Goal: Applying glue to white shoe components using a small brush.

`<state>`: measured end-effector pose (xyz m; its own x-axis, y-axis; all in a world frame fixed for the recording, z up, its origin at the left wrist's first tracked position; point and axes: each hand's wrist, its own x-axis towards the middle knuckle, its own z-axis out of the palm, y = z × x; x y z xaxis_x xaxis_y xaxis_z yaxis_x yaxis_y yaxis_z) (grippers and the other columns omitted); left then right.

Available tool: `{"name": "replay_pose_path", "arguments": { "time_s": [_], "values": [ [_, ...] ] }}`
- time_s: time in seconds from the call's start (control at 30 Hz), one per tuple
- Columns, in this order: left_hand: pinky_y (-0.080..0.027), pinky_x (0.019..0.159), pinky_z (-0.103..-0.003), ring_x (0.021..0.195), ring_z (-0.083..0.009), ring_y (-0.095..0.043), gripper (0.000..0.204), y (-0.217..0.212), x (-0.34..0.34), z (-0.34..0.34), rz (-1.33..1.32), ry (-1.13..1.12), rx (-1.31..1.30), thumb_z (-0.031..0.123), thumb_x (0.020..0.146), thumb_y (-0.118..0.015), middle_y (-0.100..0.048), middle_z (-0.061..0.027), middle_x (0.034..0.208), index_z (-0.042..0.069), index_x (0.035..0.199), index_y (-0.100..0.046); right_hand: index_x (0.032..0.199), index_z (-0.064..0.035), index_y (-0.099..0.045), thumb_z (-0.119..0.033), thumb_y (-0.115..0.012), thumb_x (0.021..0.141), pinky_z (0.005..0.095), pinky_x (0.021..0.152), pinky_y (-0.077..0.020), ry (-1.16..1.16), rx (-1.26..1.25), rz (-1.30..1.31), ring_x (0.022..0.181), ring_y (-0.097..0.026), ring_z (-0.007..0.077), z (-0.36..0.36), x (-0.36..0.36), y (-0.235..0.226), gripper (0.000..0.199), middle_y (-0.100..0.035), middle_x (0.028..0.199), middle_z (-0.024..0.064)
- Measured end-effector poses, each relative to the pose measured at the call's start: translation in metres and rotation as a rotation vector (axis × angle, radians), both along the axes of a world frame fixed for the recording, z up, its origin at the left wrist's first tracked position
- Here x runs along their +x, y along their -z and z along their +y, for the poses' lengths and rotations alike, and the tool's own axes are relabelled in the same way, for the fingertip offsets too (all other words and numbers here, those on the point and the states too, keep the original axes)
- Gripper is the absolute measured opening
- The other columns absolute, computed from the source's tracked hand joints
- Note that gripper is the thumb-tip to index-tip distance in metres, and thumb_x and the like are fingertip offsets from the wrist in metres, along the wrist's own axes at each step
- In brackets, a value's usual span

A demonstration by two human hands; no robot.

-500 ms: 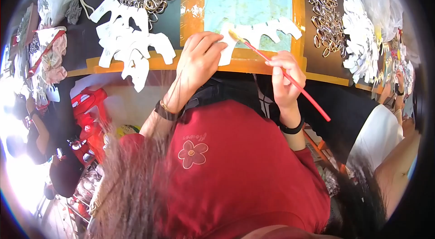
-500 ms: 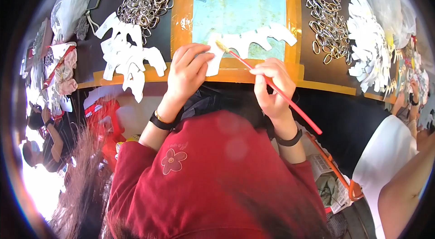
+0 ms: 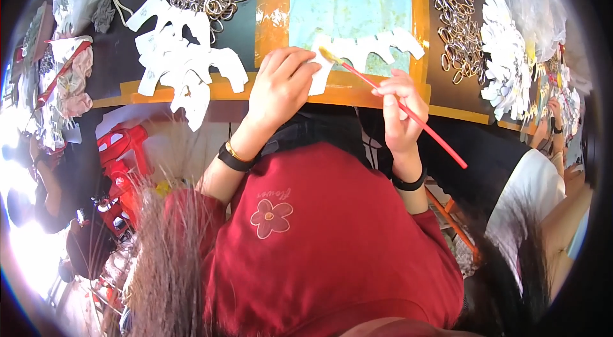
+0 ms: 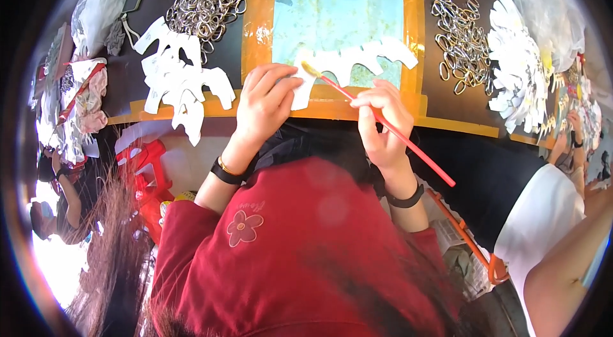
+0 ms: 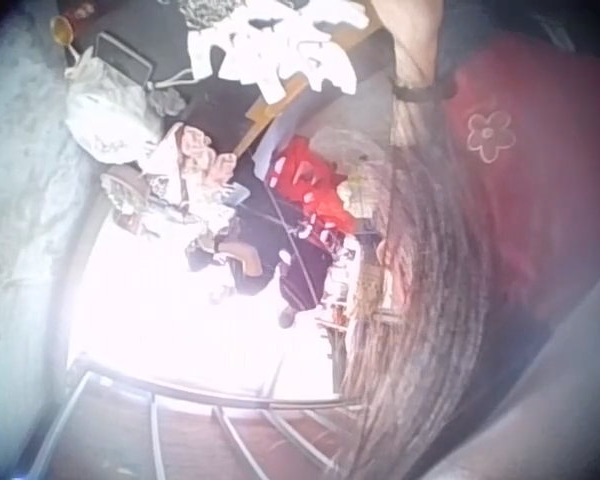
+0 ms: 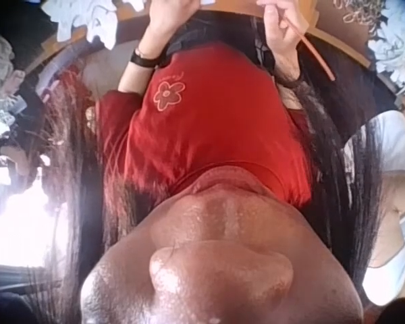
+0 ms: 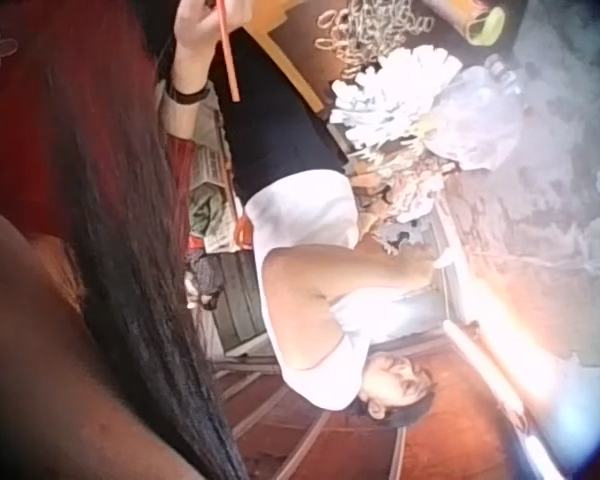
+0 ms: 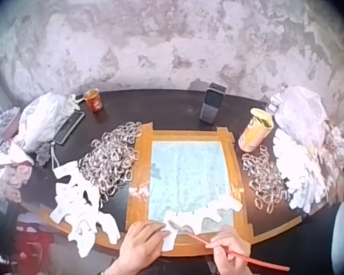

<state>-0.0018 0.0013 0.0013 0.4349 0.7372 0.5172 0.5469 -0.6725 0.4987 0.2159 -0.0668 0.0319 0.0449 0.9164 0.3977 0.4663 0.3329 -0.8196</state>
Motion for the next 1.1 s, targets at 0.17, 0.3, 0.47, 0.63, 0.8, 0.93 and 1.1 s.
{"name": "replay_pose_path", "arguments": {
  "time_s": [0.17,0.3,0.47,0.63,0.8,0.93,1.1],
  "values": [
    [-0.049,0.083,-0.038,0.096,-0.0246,-0.063,0.018,0.0014,0.0006,-0.0012,0.007,-0.007,-0.005,-0.004,0.071,-0.066,-0.067,-0.0044,0.098,0.007,0.085,-0.068,0.088,-0.0014,-0.061,0.001,-0.055,0.087,0.0482,0.098,-0.0432,0.037,0.006,0.075,0.081,-0.064,0.0229,0.003,-0.0024,-0.0021,0.006,-0.067,0.082,0.0096],
    [-0.049,0.082,-0.038,0.095,-0.0246,-0.063,0.018,-0.0004,0.0008,-0.0011,0.006,-0.008,-0.005,-0.004,0.071,-0.066,-0.067,-0.0045,0.098,0.007,0.085,-0.068,0.087,-0.0016,-0.061,0.001,-0.054,0.088,0.0488,0.099,-0.0427,0.033,-0.003,0.133,0.081,-0.064,0.0221,-0.001,-0.0019,-0.0044,0.007,-0.066,0.082,0.0093],
    [-0.05,0.081,-0.038,0.094,-0.0248,-0.064,0.019,-0.0003,0.0007,-0.0003,-0.006,-0.006,0.005,-0.005,0.07,-0.067,-0.067,-0.0046,0.098,0.007,0.085,-0.068,0.092,-0.0012,-0.061,-0.001,-0.054,0.09,0.0488,0.101,-0.0411,0.042,-0.04,0.085,0.08,-0.064,0.0201,0.0012,-0.0014,-0.0012,0.007,-0.067,0.081,0.0083],
    [-0.05,0.081,-0.038,0.094,-0.025,-0.064,0.019,-0.0012,0.0008,-0.0003,0.001,-0.007,0.008,-0.005,0.07,-0.067,-0.067,-0.0047,0.097,0.007,0.085,-0.068,0.092,-0.0023,-0.061,-0.002,-0.053,0.092,0.0484,0.104,-0.039,0.124,-0.085,0.215,0.075,-0.063,0.0144,0.0016,-0.0066,-0.0096,0.007,-0.066,0.077,0.0064],
    [-0.05,0.08,-0.038,0.093,-0.025,-0.063,0.018,-0.0011,0.0007,-0.0013,-0.005,-0.01,0.017,-0.005,0.07,-0.067,-0.066,-0.0048,0.096,0.006,0.084,-0.068,0.093,-0.0023,-0.061,-0.004,-0.053,0.093,0.0471,0.104,-0.0397,0.036,-0.098,0.213,0.076,-0.064,0.0145,-0.0015,0.0006,-0.0026,0.008,-0.067,0.078,0.007],
    [-0.049,0.081,-0.037,0.093,-0.0248,-0.062,0.02,0.0026,-0.001,-0.0022,0.005,-0.002,-0.01,-0.003,0.07,-0.067,-0.064,-0.0047,0.097,0.006,0.088,-0.067,0.091,-0.0023,-0.06,-0.003,-0.053,0.092,0.0468,0.103,-0.0401,0.135,-0.102,0.289,0.076,-0.063,0.0147,-0.0002,-0.0065,-0.0059,0.007,-0.066,0.078,0.0057],
    [-0.05,0.077,-0.036,0.09,-0.0251,-0.062,0.019,0.0002,0.0005,-0.001,0.002,-0.01,0.004,-0.005,0.07,-0.067,-0.065,-0.005,0.095,0.006,0.085,-0.068,0.091,-0.0021,-0.059,-0.003,-0.053,0.093,0.0458,0.104,-0.0395,0.05,-0.099,0.291,0.078,-0.062,0.0154,-0.0019,-0.0005,-0.0042,0.007,-0.065,0.078,0.0065]
  ]
}}
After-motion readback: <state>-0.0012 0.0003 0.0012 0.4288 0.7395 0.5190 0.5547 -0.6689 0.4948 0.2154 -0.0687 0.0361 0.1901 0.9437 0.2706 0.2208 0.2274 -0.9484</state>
